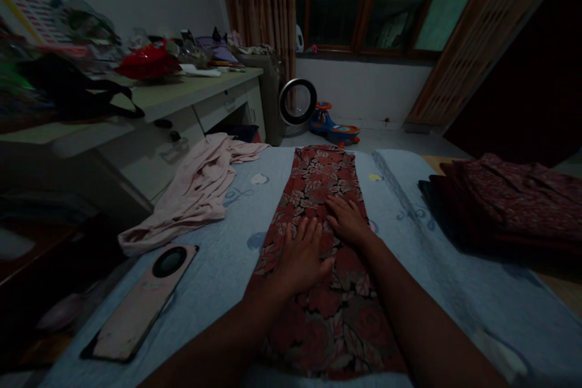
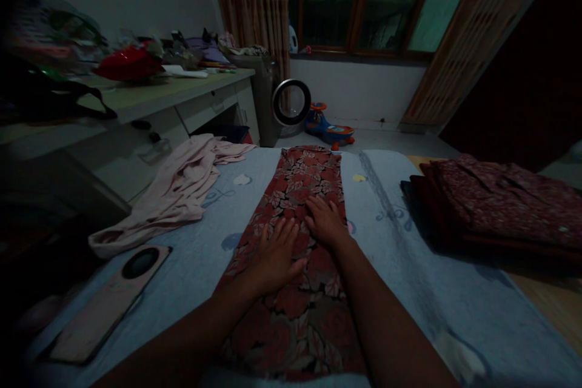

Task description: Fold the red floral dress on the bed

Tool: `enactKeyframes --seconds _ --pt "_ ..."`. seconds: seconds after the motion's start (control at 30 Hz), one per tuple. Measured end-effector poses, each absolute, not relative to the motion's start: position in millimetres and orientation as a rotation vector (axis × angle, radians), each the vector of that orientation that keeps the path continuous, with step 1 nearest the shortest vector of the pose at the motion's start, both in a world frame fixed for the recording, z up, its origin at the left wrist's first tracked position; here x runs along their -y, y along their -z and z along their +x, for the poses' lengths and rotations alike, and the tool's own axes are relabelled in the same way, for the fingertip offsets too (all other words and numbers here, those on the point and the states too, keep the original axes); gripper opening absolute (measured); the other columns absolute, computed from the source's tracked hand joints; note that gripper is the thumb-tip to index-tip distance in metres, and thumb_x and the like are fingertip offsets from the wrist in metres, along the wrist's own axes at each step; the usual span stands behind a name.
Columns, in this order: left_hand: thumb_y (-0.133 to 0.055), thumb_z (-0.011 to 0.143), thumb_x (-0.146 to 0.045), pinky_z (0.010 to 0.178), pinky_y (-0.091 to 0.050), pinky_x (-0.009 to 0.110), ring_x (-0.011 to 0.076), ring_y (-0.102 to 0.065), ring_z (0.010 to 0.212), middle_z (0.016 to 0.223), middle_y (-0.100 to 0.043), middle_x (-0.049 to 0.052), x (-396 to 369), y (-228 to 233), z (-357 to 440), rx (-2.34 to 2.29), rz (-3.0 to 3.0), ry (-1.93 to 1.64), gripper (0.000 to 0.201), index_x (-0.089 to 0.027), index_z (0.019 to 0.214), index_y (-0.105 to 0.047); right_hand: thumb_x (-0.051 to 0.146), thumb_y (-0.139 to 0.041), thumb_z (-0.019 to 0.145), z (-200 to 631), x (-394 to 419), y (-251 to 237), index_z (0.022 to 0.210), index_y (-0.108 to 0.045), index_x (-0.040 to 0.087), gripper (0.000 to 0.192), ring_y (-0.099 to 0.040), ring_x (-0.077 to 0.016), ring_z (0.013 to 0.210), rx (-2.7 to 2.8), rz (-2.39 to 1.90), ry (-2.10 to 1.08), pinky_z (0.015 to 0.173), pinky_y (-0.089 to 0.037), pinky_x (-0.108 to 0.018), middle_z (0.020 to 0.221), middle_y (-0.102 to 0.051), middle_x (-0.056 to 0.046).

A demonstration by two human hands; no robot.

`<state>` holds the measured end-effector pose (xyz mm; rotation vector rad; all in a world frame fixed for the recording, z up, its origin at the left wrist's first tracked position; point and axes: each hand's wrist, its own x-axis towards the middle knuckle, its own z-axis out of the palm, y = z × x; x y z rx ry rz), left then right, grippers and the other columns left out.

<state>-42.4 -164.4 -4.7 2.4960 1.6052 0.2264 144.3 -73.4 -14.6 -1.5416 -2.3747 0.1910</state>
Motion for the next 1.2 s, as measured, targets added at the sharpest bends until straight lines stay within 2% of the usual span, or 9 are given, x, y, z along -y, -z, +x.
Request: enactKeyframes --seconds 0.1,0.23,0.33,0.57,0.73,0.83,0.97,1.13,1.2 --pt "-0.036 0.093 -0.065 0.123 -0.008 0.063 0.0316 -0.007 0.155 0.167 -0.018 0.009 164.3 4.0 -42.8 -1.599 2.501 -0.210 0.082 -0.016 0.158 -0.024 0.028 -0.049 0.095 144.3 72.6 7.7 0.142 -0.048 0.016 0.049 -0.039 -0.0270 0.140 2.317 -1.502 -0.164 0.115 -0.027 -0.050 0.152 -0.046 -0.013" --pt "-0.037 0.093 -0.065 0.123 -0.007 0.062 0.0317 -0.006 0.155 0.167 -0.018 0.009 164.4 2.4 -42.9 -1.600 2.501 -0.210 0.083 -0.016 0.158 -0.023 0.026 -0.049 0.094 139.8 78.5 -7.4 0.110 -0.066 0.018 0.025 -0.055 -0.0244 0.112 2.300 -1.418 -0.106 0.100 -0.041 -0.037 0.118 -0.065 -0.012" --pt "-0.037 0.093 -0.063 0.122 -0.008 0.063 0.0327 -0.008 0.155 0.167 -0.018 0.009 164.9 1.3 -42.7 -1.599 2.496 -0.210 0.081 -0.018 0.159 -0.022 0.022 -0.053 0.090 134.5 85.1 -9.7 0.097 -0.067 0.019 0.016 -0.056 -0.0238 0.101 2.404 -1.406 -0.085 0.092 -0.042 -0.035 0.104 -0.065 -0.010" --pt "-0.036 0.093 -0.065 0.123 -0.008 0.062 0.0328 -0.010 0.154 0.167 -0.018 0.010 164.3 -0.6 -42.0 -1.593 2.481 -0.201 0.082 -0.017 0.158 -0.024 0.021 -0.054 0.089 131.3 81.7 -2.5 0.106 -0.066 0.017 0.021 -0.057 -0.0237 0.104 2.437 -1.489 -0.046 0.094 -0.043 -0.035 0.108 -0.064 -0.011" --pt "-0.037 0.093 -0.065 0.122 -0.009 0.063 0.0327 -0.010 0.154 0.167 -0.019 0.009 163.9 -0.9 -41.7 -1.590 2.474 -0.217 0.082 -0.017 0.158 -0.025 0.021 -0.052 0.091 135.2 77.3 5.4 0.126 -0.060 0.014 0.036 -0.049 -0.0250 0.131 2.429 -1.476 -0.089 0.110 -0.036 -0.041 0.141 -0.055 -0.015" --pt "-0.037 0.093 -0.065 0.122 -0.009 0.063 0.0321 -0.010 0.155 0.166 -0.020 0.010 164.0 -0.2 -41.7 -1.589 2.474 -0.252 0.082 -0.017 0.158 -0.025 0.021 -0.051 0.092 138.7 73.3 8.3 0.132 -0.056 0.013 0.042 -0.044 -0.0254 0.138 2.438 -1.499 -0.185 0.114 -0.034 -0.044 0.149 -0.049 -0.016" --pt "-0.038 0.092 -0.065 0.123 -0.008 0.061 0.0321 -0.009 0.155 0.166 -0.020 0.011 164.1 -0.1 -42.2 -1.589 2.474 -0.262 0.083 -0.015 0.157 -0.026 0.021 -0.053 0.090 139.6 72.8 -0.2 0.134 -0.056 0.014 0.045 -0.044 -0.0254 0.139 2.392 -1.477 -0.329 0.114 -0.035 -0.044 0.150 -0.049 -0.016" --pt "-0.042 0.091 -0.064 0.122 -0.008 0.063 0.0330 -0.010 0.154 0.166 -0.022 0.011 163.2 -0.5 -42.8 -1.575 2.484 -0.245 0.083 -0.014 0.157 -0.027 0.013 -0.044 0.092 127.5 92.0 -8.9 0.125 -0.062 0.017 0.038 -0.055 -0.0208 0.126 2.237 -1.451 -0.303 0.109 -0.041 -0.038 0.134 -0.062 -0.012" --pt "-0.042 0.091 -0.063 0.122 -0.010 0.064 0.0335 -0.011 0.154 0.166 -0.022 0.011 162.7 0.4 -42.8 -1.576 2.489 -0.235 0.083 -0.015 0.157 -0.026 0.012 -0.045 0.091 123.0 100.4 -4.4 0.123 -0.063 0.015 0.037 -0.055 -0.0202 0.126 2.246 -1.470 -0.289 0.109 -0.041 -0.036 0.133 -0.063 -0.012"
